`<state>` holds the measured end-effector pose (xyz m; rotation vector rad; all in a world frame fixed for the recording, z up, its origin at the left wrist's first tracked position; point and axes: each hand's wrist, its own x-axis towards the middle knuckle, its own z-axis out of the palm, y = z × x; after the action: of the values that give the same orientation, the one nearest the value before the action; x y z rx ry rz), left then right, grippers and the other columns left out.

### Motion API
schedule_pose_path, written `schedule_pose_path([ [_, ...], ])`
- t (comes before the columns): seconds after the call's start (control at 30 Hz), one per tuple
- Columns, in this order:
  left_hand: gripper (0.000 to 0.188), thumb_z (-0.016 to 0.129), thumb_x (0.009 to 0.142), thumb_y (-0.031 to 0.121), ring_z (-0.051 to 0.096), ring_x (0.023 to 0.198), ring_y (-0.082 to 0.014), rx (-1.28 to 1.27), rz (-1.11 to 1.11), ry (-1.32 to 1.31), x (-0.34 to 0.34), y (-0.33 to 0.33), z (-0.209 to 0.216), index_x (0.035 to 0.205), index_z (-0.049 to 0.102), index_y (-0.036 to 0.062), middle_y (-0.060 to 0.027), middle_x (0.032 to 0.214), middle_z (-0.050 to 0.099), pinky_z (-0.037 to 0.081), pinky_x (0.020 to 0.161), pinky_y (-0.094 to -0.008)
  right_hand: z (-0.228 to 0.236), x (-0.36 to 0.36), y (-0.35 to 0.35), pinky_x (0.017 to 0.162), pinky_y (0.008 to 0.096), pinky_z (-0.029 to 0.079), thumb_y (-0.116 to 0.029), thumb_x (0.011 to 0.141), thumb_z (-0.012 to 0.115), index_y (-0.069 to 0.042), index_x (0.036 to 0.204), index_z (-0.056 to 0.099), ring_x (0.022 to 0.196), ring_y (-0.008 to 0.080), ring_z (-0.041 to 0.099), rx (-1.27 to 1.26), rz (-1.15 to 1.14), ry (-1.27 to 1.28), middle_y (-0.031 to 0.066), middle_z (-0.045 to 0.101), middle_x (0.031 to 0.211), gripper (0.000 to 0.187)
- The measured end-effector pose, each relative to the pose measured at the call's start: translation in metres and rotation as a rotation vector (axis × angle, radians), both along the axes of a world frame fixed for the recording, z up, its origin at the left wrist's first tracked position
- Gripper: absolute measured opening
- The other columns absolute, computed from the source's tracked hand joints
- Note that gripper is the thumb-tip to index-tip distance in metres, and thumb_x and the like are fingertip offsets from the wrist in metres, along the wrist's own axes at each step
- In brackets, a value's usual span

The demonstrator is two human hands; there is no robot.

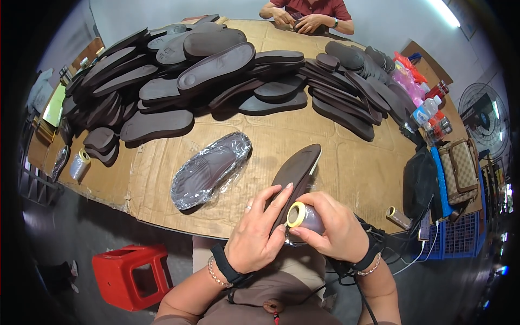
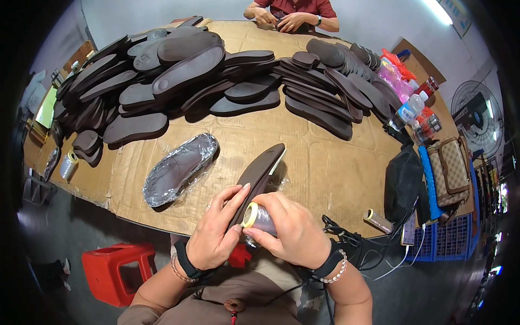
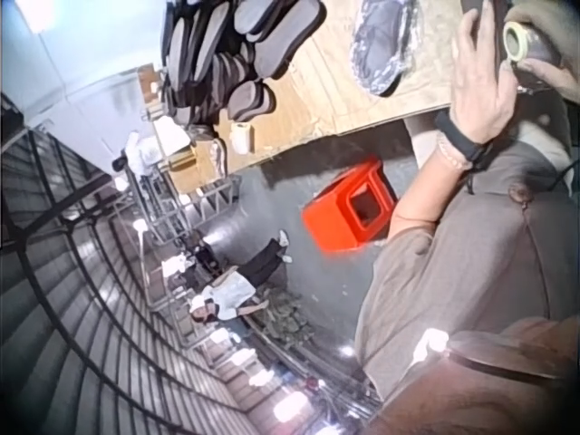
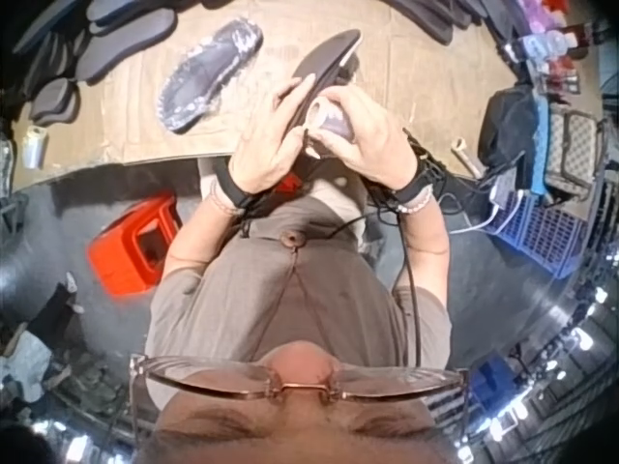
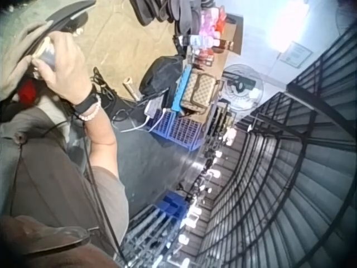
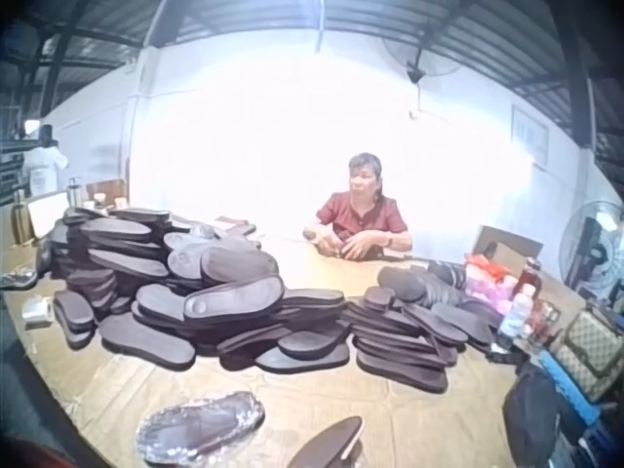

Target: Wrapping shoe soles with protective film or tape during manufacturing.

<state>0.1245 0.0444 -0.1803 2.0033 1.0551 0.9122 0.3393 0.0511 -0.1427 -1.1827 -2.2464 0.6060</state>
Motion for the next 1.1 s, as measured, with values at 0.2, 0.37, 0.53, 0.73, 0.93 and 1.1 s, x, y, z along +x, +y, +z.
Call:
schedule_pose_path([
  [0.2,0.070,0.055,0.092,0.011,0.045,0.132,-0.0476,0.020,0.008,0.009,-0.001,-0.002,-0.003,0.158,0.036,-0.0018,-0.0298,0.147,0.042,0.037,0.115,-0.0503,0.010,0.002,0.005,0.076,0.0394,0.057,-0.029,0.078,0.090,-0.002,0.116,0.061,0.089,0.0354,0.072,-0.134,-0.051,0.188,0.0159,0.070,0.102,0.055],
  [0.37,0.070,0.054,0.093,0.011,0.045,0.132,-0.0473,0.006,0.012,-0.003,0.001,-0.001,-0.005,0.158,0.034,-0.0041,-0.0304,0.147,0.041,0.037,0.115,-0.0502,-0.013,-0.004,0.011,0.072,0.0402,0.056,-0.025,0.073,0.094,-0.003,0.113,0.062,0.083,0.0334,0.069,0.321,-0.246,0.108,0.0138,0.069,0.097,0.055],
  [0.53,0.069,0.053,0.093,0.011,0.045,0.132,-0.0473,0.011,0.011,0.009,0.000,0.000,-0.006,0.158,0.034,-0.0043,-0.0307,0.147,0.041,0.037,0.115,-0.0502,-0.015,-0.008,0.013,0.071,0.0408,0.055,-0.025,0.073,0.094,-0.004,0.113,0.063,0.082,0.0329,0.068,0.377,-0.246,0.075,0.0128,0.068,0.096,0.055],
  [0.73,0.070,0.053,0.093,0.011,0.046,0.131,-0.0480,0.016,0.014,0.009,0.001,0.001,-0.006,0.158,0.034,-0.0048,-0.0316,0.146,0.041,0.037,0.115,-0.0506,-0.016,-0.011,0.013,0.070,0.0414,0.055,-0.023,0.074,0.092,-0.004,0.113,0.063,0.083,0.0333,0.068,0.418,-0.246,0.025,0.0134,0.068,0.097,0.053],
  [0.93,0.070,0.053,0.093,0.012,0.046,0.131,-0.0482,0.033,0.020,0.018,0.002,0.001,-0.007,0.157,0.033,-0.0053,-0.0321,0.146,0.041,0.037,0.115,-0.0507,-0.017,-0.013,0.012,0.070,0.0417,0.054,-0.022,0.074,0.091,-0.003,0.114,0.062,0.083,0.0339,0.068,0.421,-0.253,-0.011,0.0146,0.068,0.098,0.052],
  [1.1,0.069,0.053,0.093,0.012,0.046,0.130,-0.0480,0.027,0.020,0.008,0.002,0.002,-0.008,0.157,0.033,-0.0054,-0.0321,0.146,0.041,0.037,0.114,-0.0513,-0.017,-0.012,0.014,0.071,0.0417,0.054,-0.023,0.075,0.090,-0.002,0.116,0.061,0.084,0.0343,0.067,0.399,-0.248,-0.037,0.0145,0.066,0.098,0.055],
])
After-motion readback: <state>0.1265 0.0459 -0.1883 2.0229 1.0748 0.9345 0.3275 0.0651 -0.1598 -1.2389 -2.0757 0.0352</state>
